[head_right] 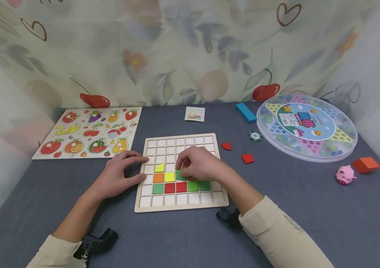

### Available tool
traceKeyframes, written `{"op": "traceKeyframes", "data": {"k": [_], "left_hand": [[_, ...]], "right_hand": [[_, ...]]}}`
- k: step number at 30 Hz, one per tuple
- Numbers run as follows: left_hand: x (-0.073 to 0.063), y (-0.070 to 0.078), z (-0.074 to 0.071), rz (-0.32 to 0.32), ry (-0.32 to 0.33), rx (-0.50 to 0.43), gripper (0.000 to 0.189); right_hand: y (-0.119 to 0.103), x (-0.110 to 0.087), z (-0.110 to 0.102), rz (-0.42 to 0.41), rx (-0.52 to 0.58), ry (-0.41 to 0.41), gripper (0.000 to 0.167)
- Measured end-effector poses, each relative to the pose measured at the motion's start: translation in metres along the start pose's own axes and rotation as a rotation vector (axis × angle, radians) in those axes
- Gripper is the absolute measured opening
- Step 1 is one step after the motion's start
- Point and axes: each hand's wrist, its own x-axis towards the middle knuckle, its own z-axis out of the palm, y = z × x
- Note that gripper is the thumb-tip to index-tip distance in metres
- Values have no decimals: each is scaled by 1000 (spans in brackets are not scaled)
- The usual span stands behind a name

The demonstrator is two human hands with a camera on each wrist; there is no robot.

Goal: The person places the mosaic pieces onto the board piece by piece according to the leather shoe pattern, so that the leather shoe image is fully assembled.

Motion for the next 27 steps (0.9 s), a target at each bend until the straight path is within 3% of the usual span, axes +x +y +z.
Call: {"op": "traceKeyframes", "data": {"k": [12,21,27], "left_hand": [[-1,0,-1,-4,5,4,50],[0,1,-1,1,1,6,50],[0,2,-1,-12,-1,3,51]], "right_hand": [[-8,3,4,-15,-226,68,13],[2,-4,-3,-12,-217,111,10],[8,-13,-19,44,-222,144,10]]}}
